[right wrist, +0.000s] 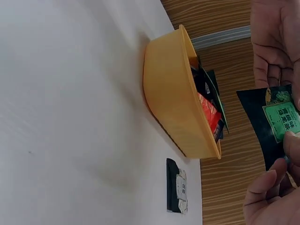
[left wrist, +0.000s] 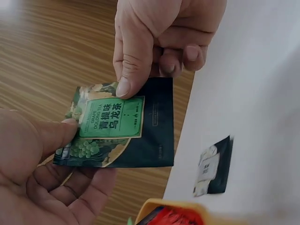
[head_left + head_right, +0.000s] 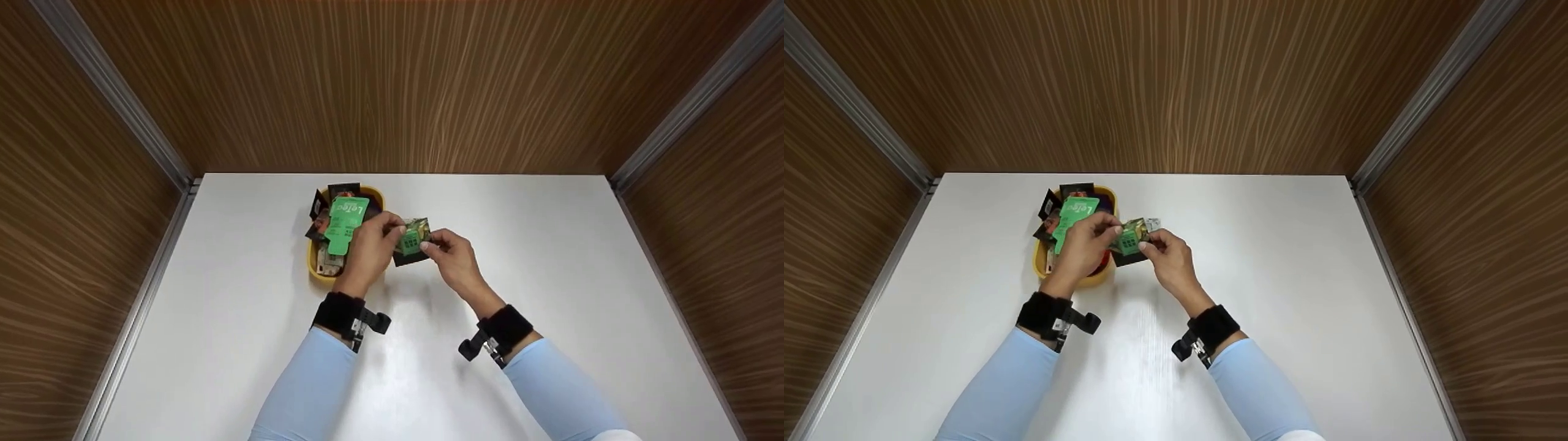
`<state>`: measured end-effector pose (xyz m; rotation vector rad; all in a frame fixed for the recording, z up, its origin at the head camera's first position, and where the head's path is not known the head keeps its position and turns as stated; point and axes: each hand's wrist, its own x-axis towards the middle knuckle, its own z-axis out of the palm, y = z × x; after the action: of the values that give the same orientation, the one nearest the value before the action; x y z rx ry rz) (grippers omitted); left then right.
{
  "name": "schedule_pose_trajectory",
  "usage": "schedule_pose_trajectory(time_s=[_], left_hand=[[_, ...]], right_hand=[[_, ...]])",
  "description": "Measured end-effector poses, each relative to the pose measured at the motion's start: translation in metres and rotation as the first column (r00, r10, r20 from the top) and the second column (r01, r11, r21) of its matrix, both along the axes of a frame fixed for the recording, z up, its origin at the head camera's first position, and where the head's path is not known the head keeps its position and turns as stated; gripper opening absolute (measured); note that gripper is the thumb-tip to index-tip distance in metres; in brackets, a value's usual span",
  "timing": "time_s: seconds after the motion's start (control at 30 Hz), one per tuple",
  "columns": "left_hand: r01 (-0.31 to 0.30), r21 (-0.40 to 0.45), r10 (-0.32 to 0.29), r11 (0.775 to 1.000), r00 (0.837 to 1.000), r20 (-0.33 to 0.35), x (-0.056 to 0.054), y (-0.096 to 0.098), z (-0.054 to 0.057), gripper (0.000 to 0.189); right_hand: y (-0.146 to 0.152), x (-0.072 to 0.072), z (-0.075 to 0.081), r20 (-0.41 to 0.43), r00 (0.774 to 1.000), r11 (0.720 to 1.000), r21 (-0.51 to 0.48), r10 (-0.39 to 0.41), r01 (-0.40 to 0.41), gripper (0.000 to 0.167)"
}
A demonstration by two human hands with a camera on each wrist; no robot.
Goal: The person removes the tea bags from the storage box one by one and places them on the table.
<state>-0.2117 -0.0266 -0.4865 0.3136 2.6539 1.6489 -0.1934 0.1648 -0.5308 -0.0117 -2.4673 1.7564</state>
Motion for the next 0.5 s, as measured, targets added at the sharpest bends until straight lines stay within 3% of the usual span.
schedule_pose_trajectory(time_s=[0.27, 0.5], left_hand=[[-0.041, 0.092, 0.031, 0.995, 0.994, 0.104, -0.002, 0.021, -0.022, 0.027], [-0.039, 0.115, 0.018, 0.993, 0.984, 0.180, -0.001, 0.036, -0.042, 0.011]], right_hand=[[0.012, 0.000, -0.008, 0.032, 0.996, 0.981, -0.174, -0.085, 0.090, 0.009], [0.024, -0.002, -0.019, 0.082, 0.991, 0.968, -0.221, -0.105, 0.121, 0.017]])
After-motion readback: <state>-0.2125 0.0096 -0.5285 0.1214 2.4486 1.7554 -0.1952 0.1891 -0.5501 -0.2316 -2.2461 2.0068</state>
